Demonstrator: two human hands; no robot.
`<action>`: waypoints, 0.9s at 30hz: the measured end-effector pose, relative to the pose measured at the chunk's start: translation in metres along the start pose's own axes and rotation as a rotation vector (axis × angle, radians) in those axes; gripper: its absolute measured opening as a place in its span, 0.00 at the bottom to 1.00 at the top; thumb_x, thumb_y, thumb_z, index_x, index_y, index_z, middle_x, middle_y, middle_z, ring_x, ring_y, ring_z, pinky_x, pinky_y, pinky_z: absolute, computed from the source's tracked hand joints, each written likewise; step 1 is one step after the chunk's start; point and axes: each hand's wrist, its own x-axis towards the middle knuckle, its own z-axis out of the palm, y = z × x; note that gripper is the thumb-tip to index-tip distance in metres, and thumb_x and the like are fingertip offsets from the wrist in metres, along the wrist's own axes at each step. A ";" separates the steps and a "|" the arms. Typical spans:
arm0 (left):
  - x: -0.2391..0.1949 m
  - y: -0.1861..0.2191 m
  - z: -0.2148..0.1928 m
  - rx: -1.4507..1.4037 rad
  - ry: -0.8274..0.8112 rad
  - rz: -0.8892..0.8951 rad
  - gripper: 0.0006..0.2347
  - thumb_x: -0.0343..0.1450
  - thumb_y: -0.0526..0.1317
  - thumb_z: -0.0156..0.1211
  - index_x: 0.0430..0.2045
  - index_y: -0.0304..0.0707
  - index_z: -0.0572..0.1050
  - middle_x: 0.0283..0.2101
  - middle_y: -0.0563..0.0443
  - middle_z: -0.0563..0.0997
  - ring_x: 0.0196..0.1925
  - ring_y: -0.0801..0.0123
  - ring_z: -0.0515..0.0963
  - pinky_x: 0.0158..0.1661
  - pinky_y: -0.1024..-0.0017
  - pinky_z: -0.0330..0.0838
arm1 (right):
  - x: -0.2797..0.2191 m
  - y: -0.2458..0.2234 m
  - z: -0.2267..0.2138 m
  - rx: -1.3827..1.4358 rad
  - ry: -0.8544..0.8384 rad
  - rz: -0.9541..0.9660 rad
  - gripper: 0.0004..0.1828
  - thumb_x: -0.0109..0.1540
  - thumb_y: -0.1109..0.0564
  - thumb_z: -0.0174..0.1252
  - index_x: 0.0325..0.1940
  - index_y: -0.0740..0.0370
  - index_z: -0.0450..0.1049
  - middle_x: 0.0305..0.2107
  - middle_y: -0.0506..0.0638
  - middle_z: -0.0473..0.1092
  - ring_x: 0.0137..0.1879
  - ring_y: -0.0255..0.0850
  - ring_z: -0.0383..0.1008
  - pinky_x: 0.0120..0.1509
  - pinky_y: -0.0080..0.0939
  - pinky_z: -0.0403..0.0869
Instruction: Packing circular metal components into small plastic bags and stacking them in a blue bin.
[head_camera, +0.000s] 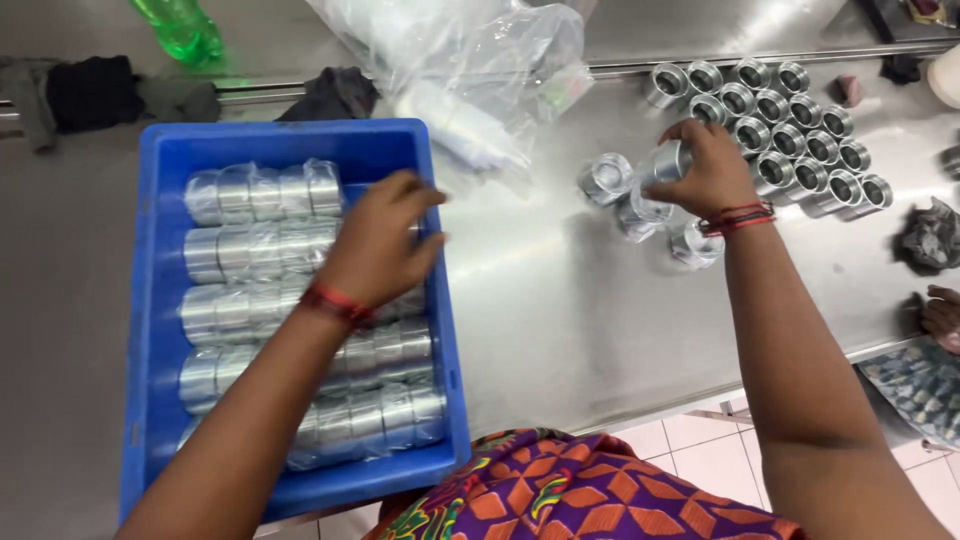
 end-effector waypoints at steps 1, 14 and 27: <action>0.021 0.002 0.023 -0.002 -0.002 0.000 0.15 0.63 0.35 0.69 0.43 0.32 0.79 0.45 0.40 0.77 0.49 0.47 0.78 0.48 0.58 0.74 | -0.008 0.003 0.000 0.000 -0.002 0.002 0.39 0.43 0.46 0.78 0.55 0.57 0.74 0.47 0.61 0.70 0.53 0.58 0.72 0.57 0.54 0.72; 0.191 -0.030 0.343 0.404 -0.475 0.177 0.29 0.59 0.35 0.62 0.58 0.62 0.72 0.71 0.40 0.59 0.69 0.35 0.62 0.59 0.46 0.64 | -0.116 -0.005 0.068 0.127 -0.104 0.097 0.30 0.43 0.54 0.72 0.49 0.53 0.74 0.46 0.60 0.69 0.51 0.59 0.71 0.55 0.56 0.72; 0.076 0.034 0.196 -0.419 -0.433 -0.271 0.33 0.56 0.52 0.78 0.52 0.42 0.68 0.56 0.41 0.68 0.59 0.50 0.71 0.56 0.60 0.71 | -0.112 -0.007 0.134 1.646 -0.131 0.318 0.50 0.42 0.59 0.81 0.63 0.54 0.61 0.55 0.49 0.64 0.63 0.44 0.69 0.68 0.53 0.74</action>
